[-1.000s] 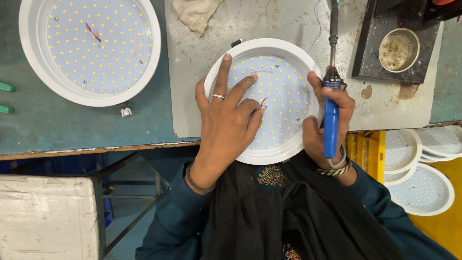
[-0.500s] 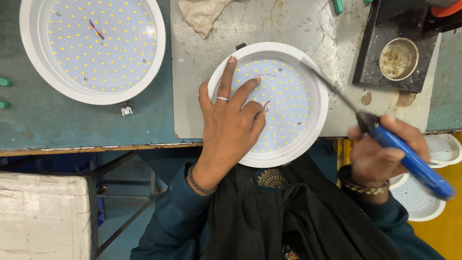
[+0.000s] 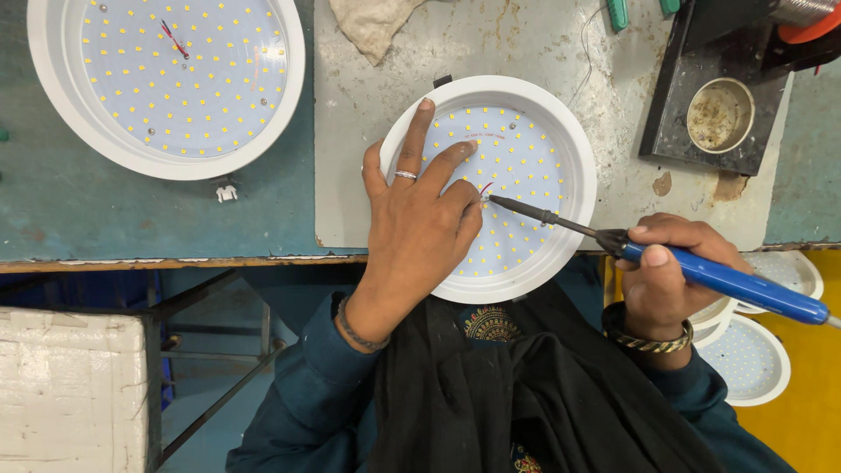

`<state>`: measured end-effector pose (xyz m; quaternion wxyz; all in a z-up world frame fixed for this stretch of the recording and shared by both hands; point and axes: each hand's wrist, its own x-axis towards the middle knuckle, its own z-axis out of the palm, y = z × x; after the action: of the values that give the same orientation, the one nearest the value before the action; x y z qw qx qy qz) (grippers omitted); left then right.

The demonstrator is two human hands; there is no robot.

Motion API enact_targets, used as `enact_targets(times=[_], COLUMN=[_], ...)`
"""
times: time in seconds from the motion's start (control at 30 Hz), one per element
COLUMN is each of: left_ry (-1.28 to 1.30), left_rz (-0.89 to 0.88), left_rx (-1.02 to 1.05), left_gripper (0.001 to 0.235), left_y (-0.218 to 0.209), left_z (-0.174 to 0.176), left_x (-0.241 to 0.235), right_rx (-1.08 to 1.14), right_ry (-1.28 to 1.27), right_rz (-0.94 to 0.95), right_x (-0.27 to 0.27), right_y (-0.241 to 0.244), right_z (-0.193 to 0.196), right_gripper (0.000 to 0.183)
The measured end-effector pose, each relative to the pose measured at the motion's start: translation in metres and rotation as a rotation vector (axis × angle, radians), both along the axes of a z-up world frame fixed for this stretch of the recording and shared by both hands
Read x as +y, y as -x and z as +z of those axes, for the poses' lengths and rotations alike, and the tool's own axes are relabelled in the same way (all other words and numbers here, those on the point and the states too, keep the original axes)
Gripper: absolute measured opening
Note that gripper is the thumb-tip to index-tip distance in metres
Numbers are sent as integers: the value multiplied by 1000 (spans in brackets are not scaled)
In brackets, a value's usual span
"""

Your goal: The person uses a soldering iron to attach wires to the circuit board of several round LED light fixtures. They handle multiple units, moving them aside after each soldering step and occasionally using pliers to trim wire ends.

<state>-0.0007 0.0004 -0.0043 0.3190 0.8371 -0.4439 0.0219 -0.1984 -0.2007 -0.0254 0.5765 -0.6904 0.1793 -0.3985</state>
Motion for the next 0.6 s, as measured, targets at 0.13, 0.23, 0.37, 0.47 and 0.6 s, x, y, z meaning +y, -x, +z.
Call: enact_targets(times=[0.13, 0.23, 0.37, 0.47, 0.6], left_ry=[4, 16, 12, 1, -4], left_rz=[6, 3, 12, 14, 13], left_rx=[6, 4, 22, 30, 35], left_gripper=[11, 12, 12, 13, 13], left_y=[0, -1, -1, -1, -1], left_z=[0, 1, 4, 5, 6], left_x=[0, 0, -1, -2, -2], right_rx=[40, 57, 77, 87, 95], right_ry=[47, 97, 223, 295, 312], right_rz=[38, 78, 119, 133, 134], right_x=[0, 0, 0, 0, 1], right_y=[-4, -6, -10, -13, -14], right_z=[7, 13, 21, 26, 28], right_gripper=[37, 37, 36, 35, 35])
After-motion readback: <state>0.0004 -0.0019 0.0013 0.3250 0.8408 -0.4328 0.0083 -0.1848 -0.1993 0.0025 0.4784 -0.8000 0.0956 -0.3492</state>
